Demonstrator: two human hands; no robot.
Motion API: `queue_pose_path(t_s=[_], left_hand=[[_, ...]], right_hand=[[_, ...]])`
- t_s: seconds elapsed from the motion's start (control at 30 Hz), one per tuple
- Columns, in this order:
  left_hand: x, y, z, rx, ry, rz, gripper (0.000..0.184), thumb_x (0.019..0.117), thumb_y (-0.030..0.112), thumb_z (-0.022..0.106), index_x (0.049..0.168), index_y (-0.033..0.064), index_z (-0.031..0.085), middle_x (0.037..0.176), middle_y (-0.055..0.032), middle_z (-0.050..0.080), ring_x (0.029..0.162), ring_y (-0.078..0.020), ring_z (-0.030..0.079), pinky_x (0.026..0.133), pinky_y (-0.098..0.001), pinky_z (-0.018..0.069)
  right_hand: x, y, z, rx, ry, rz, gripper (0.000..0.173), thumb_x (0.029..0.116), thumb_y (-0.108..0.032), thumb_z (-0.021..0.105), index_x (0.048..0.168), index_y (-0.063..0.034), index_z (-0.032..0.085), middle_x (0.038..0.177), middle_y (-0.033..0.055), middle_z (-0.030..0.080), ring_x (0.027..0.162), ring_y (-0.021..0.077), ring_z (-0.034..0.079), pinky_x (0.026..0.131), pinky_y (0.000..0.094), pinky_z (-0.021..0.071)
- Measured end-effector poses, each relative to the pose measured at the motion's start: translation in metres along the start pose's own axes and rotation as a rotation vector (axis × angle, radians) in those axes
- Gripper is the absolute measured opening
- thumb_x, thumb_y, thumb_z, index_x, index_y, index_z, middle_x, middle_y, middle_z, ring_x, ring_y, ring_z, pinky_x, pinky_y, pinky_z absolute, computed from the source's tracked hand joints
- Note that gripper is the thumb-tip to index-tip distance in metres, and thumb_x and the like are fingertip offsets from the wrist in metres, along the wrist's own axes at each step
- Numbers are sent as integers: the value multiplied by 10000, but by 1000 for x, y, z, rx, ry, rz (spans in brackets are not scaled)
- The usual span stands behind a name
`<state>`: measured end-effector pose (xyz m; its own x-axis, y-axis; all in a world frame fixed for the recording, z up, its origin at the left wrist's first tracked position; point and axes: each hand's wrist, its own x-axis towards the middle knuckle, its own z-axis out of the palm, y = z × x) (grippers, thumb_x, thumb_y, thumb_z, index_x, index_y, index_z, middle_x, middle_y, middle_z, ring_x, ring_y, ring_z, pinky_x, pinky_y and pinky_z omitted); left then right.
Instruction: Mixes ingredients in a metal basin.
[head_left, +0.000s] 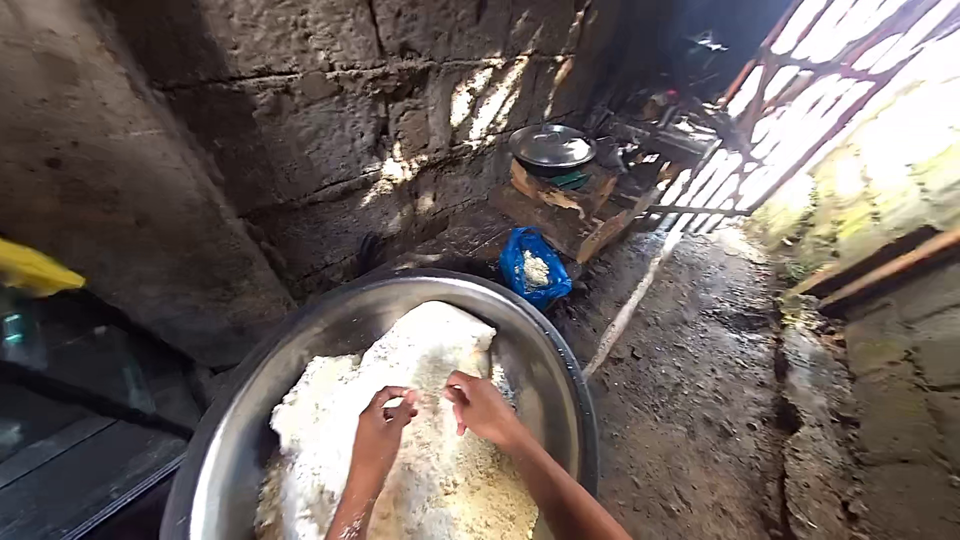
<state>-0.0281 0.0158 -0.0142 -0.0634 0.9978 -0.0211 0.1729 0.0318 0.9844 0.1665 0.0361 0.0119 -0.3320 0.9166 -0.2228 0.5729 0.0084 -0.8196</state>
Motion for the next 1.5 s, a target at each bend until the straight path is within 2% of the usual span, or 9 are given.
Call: queue_pose_path(t_s=[0.5, 0.63, 0.77, 0.83, 0.97, 1.1, 1.23, 1.33, 1.5], left_hand=[[-2, 5, 0, 76, 41, 36, 156, 1015, 152, 602, 1083, 24, 661, 1072, -83, 694, 804, -139, 717, 745, -310, 624], [-3, 3, 0, 94, 38, 57, 169, 1016, 169, 595, 1085, 31, 664, 1064, -77, 694, 801, -133, 712, 742, -305, 619], [-3, 3, 0, 101, 40, 73, 171, 1013, 160, 598, 1081, 21, 668, 1059, -91, 694, 794, -132, 712, 738, -303, 618], [-3, 2, -1, 107, 39, 73, 169, 1015, 161, 602, 1077, 21, 671, 1058, -94, 694, 798, -144, 713, 745, -319, 620], [-2, -1, -1, 116, 33, 81, 165, 1015, 172, 602, 1065, 35, 679, 1048, -82, 698, 793, -142, 712, 746, -327, 624], [0, -1, 1, 117, 28, 86, 160, 1016, 178, 612, 1060, 44, 688, 1045, -79, 696, 786, -139, 712, 734, -319, 627], [0, -2, -2, 108, 48, 89, 163, 1016, 167, 606, 1061, 33, 688, 1084, -102, 683, 838, -155, 713, 767, -336, 624], [6, -5, -6, 130, 127, 105, 175, 1015, 156, 610, 1071, 10, 687, 1115, -142, 669, 977, -200, 674, 867, -377, 571], [24, -35, -17, 416, 300, 99, 318, 1020, 151, 606, 1248, -71, 626, 1304, -308, 582, 1239, -423, 566, 1065, -537, 456]], right_hand=[[-9, 26, -23, 490, 260, -19, 205, 1050, -183, 591, 1101, 12, 552, 776, 110, 699, 635, 178, 714, 656, 330, 621], [-8, 34, -24, 282, 228, -37, 245, 1088, -156, 477, 1132, 12, 649, 954, 78, 753, 868, 112, 709, 850, 326, 563], [-15, 33, -26, 13, 303, -70, 176, 957, -153, 702, 1067, -45, 786, 1246, 153, 688, 1241, 280, 579, 1108, 456, 417], [-20, 33, -26, -13, 404, -74, 135, 871, -183, 800, 947, -72, 812, 1112, 141, 717, 1163, 299, 589, 1061, 486, 429], [-29, 44, -45, 103, 233, 90, 252, 869, -266, 819, 871, -38, 712, 765, 38, 674, 650, 106, 608, 650, 319, 527], [-23, 53, -87, 317, 399, 91, 167, 965, -116, 672, 1002, 41, 714, 753, 56, 674, 624, 102, 605, 626, 294, 538], [8, 52, -140, 694, 787, -55, 392, 1091, -240, 507, 1300, 83, 585, 1152, 211, 702, 1031, 239, 715, 925, 372, 586], [14, 48, -131, 567, 598, 5, 467, 1097, -281, 485, 1433, 43, 472, 1144, 203, 704, 992, 253, 728, 880, 391, 604], [31, 80, -65, 55, 43, 493, 669, 1057, -578, 428, 1285, 27, 599, 1115, 208, 677, 970, 295, 676, 877, 485, 544]])
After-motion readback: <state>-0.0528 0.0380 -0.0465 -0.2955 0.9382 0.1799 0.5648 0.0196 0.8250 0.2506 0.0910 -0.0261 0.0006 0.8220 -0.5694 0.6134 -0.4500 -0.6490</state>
